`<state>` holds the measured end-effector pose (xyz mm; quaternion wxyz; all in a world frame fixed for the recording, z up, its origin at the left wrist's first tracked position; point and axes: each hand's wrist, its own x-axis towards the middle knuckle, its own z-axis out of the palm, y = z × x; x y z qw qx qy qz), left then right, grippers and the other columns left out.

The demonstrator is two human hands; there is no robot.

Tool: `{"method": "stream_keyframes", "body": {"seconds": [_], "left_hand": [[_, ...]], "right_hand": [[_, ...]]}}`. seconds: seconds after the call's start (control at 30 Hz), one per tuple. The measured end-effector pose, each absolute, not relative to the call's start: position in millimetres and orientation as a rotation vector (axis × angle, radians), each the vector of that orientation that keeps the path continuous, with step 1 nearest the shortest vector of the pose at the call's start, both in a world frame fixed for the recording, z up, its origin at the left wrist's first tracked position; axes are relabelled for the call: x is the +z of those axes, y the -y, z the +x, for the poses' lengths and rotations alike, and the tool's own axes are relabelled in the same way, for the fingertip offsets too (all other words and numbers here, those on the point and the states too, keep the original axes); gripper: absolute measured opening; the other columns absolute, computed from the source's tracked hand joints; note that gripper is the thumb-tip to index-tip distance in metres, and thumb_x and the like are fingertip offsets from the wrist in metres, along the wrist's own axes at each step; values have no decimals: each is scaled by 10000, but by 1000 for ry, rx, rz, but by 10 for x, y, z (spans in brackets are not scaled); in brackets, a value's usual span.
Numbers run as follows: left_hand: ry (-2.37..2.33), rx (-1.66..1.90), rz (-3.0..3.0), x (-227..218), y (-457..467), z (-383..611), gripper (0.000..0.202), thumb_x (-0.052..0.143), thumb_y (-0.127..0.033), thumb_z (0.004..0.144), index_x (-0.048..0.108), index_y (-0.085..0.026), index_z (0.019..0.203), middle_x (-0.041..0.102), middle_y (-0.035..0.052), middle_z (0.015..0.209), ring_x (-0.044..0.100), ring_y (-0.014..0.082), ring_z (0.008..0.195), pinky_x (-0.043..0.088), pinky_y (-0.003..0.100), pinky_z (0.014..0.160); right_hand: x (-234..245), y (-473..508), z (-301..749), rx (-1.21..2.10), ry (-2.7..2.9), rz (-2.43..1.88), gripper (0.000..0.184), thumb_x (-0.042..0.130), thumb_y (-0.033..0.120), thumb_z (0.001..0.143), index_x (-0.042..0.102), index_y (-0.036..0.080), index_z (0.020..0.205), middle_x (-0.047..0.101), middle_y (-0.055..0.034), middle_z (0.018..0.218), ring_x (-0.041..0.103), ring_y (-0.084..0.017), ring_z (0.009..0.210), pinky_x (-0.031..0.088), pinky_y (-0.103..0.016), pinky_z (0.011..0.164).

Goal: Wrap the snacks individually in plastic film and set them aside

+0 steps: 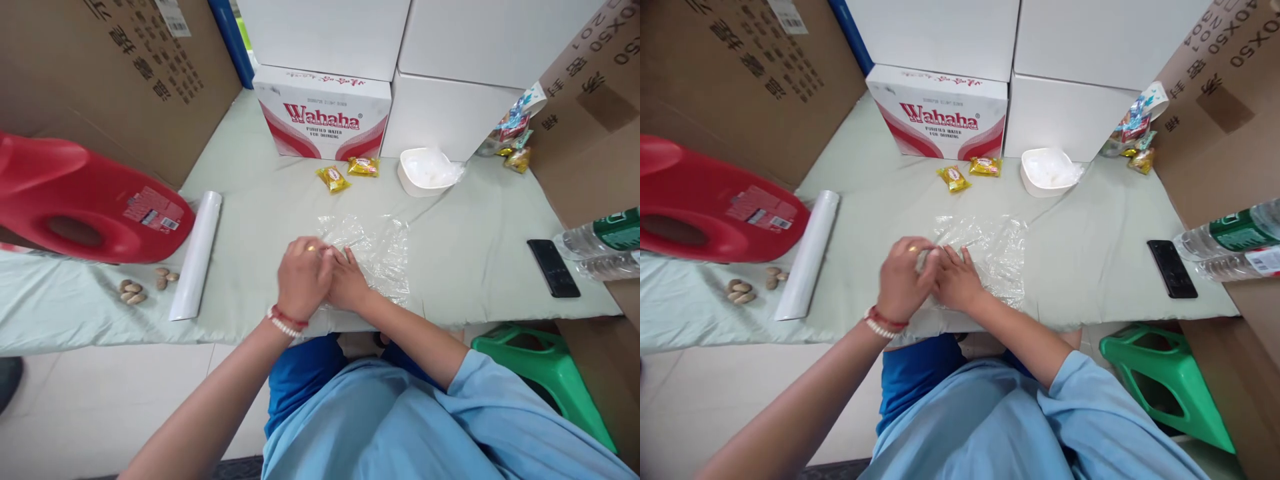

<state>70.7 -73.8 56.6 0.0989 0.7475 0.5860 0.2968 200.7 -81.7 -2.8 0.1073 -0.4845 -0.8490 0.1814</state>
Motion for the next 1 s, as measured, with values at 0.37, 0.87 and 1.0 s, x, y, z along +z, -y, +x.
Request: {"method": "stream_keyframes", "body": {"seconds": [0.37, 0.87, 1.0], "left_hand": [[-1856, 162, 2263, 7, 127, 684, 630, 245, -499, 1088, 384, -267, 1657, 262, 95, 1770, 218, 323, 1648, 132, 708, 1302], [-1903, 60, 2264, 30, 163, 632, 681, 276, -579, 1080, 310, -266, 1684, 209, 122, 1780, 158, 351, 1659, 91, 799, 1257], [-1891, 89, 2235, 19, 166, 641, 685, 265, -585, 1079, 305, -271, 1687, 193, 121, 1785, 139, 357, 1663, 54, 791, 1264]], "right_hand": [[-140, 1008, 3268, 325, 2298, -1701, 541, 435, 418, 1105, 544, 181, 1579, 429, -147, 1703, 335, -333, 1611, 290, -578, 1309], [193, -1454, 2281, 351, 2252, -1628, 649, 681, 283, 975, 493, 133, 1577, 409, -192, 1678, 456, -397, 1466, 398, -523, 1209], [214, -1448, 2430, 466, 1886, -1707, 416, 491, 345, 1091, 584, 140, 1441, 655, -172, 1385, 661, -314, 1233, 512, -497, 1084]]}}
